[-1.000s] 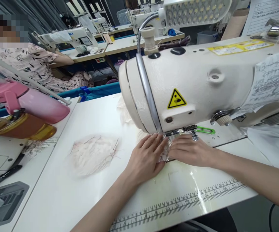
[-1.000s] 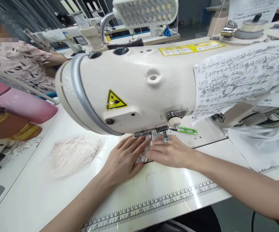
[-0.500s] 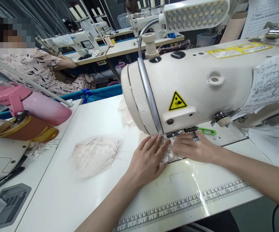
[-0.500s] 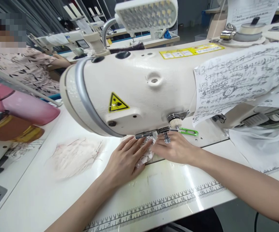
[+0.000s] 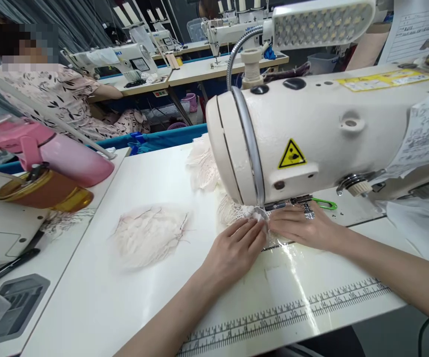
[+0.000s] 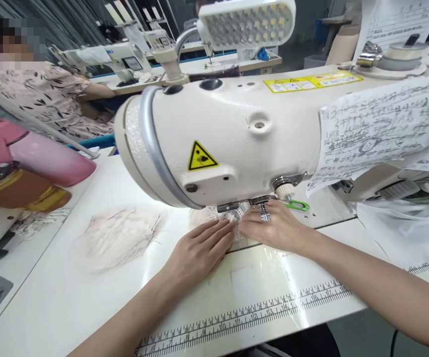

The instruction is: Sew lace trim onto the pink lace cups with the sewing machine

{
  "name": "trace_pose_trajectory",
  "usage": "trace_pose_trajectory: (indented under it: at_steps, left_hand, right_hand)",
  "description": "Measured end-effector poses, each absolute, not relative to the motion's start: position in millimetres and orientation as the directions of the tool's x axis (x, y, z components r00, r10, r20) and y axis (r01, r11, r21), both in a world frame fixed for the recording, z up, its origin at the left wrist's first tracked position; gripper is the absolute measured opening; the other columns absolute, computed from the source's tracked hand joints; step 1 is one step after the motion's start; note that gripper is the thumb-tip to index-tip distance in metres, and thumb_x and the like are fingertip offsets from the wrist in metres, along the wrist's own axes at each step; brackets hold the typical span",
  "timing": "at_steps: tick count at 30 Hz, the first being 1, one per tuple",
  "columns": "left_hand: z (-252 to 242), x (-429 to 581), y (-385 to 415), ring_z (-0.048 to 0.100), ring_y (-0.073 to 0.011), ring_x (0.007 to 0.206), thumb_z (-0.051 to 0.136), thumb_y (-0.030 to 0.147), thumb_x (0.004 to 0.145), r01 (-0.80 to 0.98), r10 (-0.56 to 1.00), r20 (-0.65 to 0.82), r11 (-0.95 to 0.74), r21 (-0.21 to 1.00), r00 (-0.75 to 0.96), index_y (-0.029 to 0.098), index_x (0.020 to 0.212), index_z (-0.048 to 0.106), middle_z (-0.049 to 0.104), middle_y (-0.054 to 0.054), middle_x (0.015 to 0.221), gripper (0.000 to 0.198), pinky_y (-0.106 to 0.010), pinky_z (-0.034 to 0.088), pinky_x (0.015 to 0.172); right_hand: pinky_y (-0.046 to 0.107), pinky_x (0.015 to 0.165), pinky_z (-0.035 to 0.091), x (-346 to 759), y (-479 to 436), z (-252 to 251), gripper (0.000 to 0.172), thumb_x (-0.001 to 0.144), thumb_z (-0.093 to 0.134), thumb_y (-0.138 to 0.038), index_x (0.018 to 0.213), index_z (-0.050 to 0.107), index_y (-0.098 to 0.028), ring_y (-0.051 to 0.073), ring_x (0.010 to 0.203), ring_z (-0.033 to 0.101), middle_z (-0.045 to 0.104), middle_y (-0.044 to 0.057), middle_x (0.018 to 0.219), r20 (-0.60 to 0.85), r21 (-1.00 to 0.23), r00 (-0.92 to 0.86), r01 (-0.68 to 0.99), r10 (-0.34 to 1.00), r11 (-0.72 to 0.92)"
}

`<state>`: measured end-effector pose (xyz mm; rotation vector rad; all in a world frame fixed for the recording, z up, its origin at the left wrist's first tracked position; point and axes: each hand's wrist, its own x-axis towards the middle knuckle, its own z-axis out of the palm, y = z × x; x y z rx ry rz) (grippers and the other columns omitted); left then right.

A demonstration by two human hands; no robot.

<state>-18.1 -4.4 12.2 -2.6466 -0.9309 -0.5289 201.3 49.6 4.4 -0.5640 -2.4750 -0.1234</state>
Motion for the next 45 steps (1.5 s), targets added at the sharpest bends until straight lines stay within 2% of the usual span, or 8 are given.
trace_pose_trajectory:
  at_steps: [5, 11, 18, 24, 29, 32, 40, 45]
  left_hand:
    - [12, -21, -1, 0.065, -0.0209, 0.104, 0.047, 0.015, 0.090, 0.687, 0.585, 0.440, -0.718, -0.108, 0.681, 0.010, 0.102, 0.064, 0.068, -0.012, 0.113, 0.021, -0.036, 0.055, 0.094]
    - [14, -23, 2, 0.062, -0.0212, 0.110, 0.047, 0.011, 0.087, 0.731, 0.652, 0.412, -0.680, -0.054, 0.637, 0.011, 0.095, 0.062, 0.066, -0.012, 0.116, 0.018, -0.036, 0.052, 0.100]
    - [12, -24, 3, 0.063, -0.0215, 0.109, 0.046, 0.011, 0.086, 0.776, 0.701, 0.402, -0.629, -0.042, 0.590, 0.012, 0.096, 0.060, 0.065, -0.013, 0.119, 0.018, -0.035, 0.054, 0.095]
    - [9, -23, 2, 0.061, -0.0221, 0.112, 0.043, 0.013, 0.087, 0.806, 0.737, 0.380, -0.591, -0.041, 0.559, 0.011, 0.108, 0.058, 0.063, -0.013, 0.122, 0.025, -0.035, 0.054, 0.095]
    - [7, -19, 1, 0.060, -0.0234, 0.113, 0.043, 0.015, 0.088, 0.819, 0.741, 0.399, -0.572, -0.046, 0.540, 0.008, 0.118, 0.057, 0.063, -0.014, 0.123, 0.034, -0.037, 0.053, 0.096]
    - [5, -19, 0, 0.058, -0.0246, 0.117, 0.044, 0.018, 0.089, 0.804, 0.724, 0.398, -0.592, -0.063, 0.564, 0.009, 0.123, 0.056, 0.059, -0.012, 0.128, 0.038, -0.039, 0.050, 0.099]
    - [2, -19, -2, 0.055, -0.0282, 0.120, 0.046, 0.022, 0.089, 0.786, 0.719, 0.368, -0.616, -0.058, 0.590, 0.012, 0.127, 0.056, 0.056, -0.011, 0.132, 0.041, -0.044, 0.049, 0.100]
    - [3, -18, 0, 0.056, -0.0285, 0.119, 0.045, 0.024, 0.089, 0.787, 0.714, 0.371, -0.612, -0.082, 0.594, 0.011, 0.128, 0.056, 0.057, -0.013, 0.131, 0.042, -0.044, 0.049, 0.100]
  right_hand:
    - [0.028, 0.074, 0.047, 194, 46, -5, 0.019, 0.092, 0.052, -0.007, 0.093, 0.067, -0.018, 0.014, 0.086, 0.062, 0.069, 0.002, 0.094, 0.594, -0.114, -0.729, 0.342, 0.340, 0.933]
    - [0.032, 0.082, 0.049, 189, 47, -8, 0.019, 0.092, 0.053, -0.009, 0.096, 0.069, -0.018, 0.017, 0.094, 0.062, 0.069, 0.005, 0.099, 0.559, -0.187, -0.737, 0.334, 0.379, 0.924]
    - [0.032, 0.083, 0.049, 190, 49, -9, 0.018, 0.095, 0.051, -0.011, 0.098, 0.067, -0.018, 0.017, 0.096, 0.060, 0.068, 0.005, 0.102, 0.499, -0.213, -0.762, 0.353, 0.412, 0.911]
    - [0.030, 0.079, 0.049, 188, 50, -2, 0.024, 0.096, 0.046, -0.009, 0.094, 0.068, -0.018, 0.016, 0.089, 0.061, 0.068, 0.005, 0.098, 0.469, -0.196, -0.760, 0.406, 0.449, 0.893]
    - [0.028, 0.072, 0.047, 189, 48, -5, 0.024, 0.095, 0.047, -0.012, 0.094, 0.069, -0.020, 0.015, 0.080, 0.061, 0.068, 0.003, 0.095, 0.514, -0.158, -0.690, 0.508, 0.510, 0.847]
    - [0.031, 0.071, 0.047, 189, 43, -7, 0.027, 0.095, 0.045, -0.015, 0.095, 0.071, -0.022, 0.018, 0.081, 0.062, 0.069, 0.002, 0.095, 0.574, -0.126, -0.607, 0.598, 0.550, 0.791]
    - [0.036, 0.079, 0.051, 189, 50, 2, 0.027, 0.095, 0.047, -0.020, 0.097, 0.072, -0.031, 0.019, 0.084, 0.062, 0.068, 0.000, 0.091, 0.489, -0.305, -0.582, 0.583, 0.650, 0.753]
    - [0.037, 0.082, 0.050, 191, 57, -2, 0.025, 0.097, 0.047, -0.024, 0.102, 0.070, -0.033, 0.019, 0.089, 0.063, 0.068, 0.001, 0.095, 0.481, -0.291, -0.597, 0.582, 0.642, 0.759]
